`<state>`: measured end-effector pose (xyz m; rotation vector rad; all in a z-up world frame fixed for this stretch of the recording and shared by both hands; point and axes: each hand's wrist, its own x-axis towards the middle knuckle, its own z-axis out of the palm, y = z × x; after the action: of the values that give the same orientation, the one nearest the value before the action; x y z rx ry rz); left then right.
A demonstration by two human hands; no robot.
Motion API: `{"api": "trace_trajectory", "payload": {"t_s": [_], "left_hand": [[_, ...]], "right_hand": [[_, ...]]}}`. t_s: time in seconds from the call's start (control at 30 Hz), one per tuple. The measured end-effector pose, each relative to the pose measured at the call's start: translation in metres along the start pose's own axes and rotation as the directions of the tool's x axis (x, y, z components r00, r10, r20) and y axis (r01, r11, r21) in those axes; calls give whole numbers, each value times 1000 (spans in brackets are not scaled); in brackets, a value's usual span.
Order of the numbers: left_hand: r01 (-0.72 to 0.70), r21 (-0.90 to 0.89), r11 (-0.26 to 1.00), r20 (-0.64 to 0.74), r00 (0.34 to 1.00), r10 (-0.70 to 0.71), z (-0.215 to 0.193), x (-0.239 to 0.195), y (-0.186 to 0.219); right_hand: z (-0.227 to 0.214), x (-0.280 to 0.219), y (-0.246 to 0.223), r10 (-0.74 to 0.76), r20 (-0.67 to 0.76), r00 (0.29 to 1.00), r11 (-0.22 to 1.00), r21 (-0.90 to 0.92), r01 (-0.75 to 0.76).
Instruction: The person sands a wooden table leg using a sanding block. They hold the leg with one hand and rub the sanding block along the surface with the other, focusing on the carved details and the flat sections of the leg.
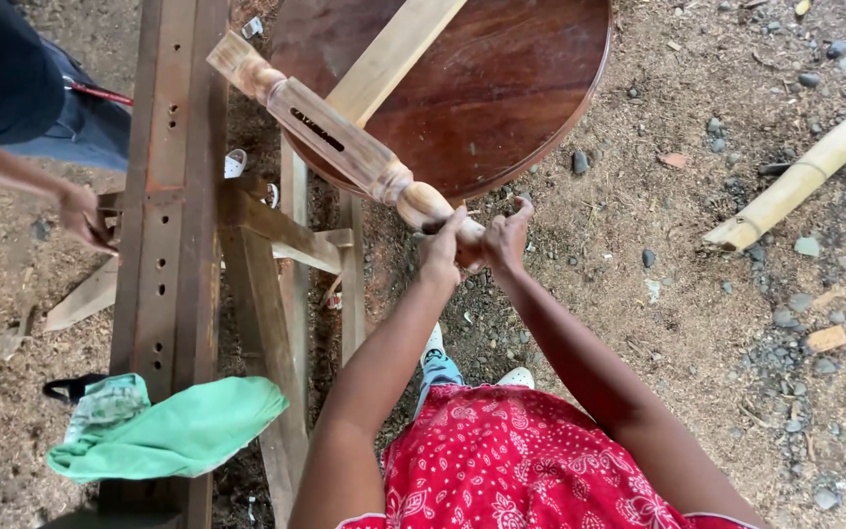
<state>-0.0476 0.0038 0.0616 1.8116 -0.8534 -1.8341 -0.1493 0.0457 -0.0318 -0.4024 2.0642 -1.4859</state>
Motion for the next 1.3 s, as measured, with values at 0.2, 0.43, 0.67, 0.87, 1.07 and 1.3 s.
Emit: {"api": "trace_trajectory", "payload": {"t_s": [0.2,0.43,0.67,0.87,1.07,1.3], "left_hand": [[6,-329,944,388,913,129,-16,75,-64],[218,-681,699,686,524,505,-9,72,-73],[533,-660,529,682,129,720,4,83,-72],[621,-640,453,644,113,756,9,66,-62],[470,-651,596,751,288,594,-21,61,-56],[246,-592,768,622,745,241,-32,92,-77]], "right_hand": [[-17,-33,-56,103,30,994,994,-48,-101],[-15,-33,-56,15,12,1000,1000,-13,-15],[-6,-25,-36,-107,-49,993,981,-165,97],[-9,-10,0,-124,-75,989,975,-194,107],[-5,-37,-61,57,46,997,998,19,-58],[-8,-46,-78,67,28,997,998,3,-67]]}}
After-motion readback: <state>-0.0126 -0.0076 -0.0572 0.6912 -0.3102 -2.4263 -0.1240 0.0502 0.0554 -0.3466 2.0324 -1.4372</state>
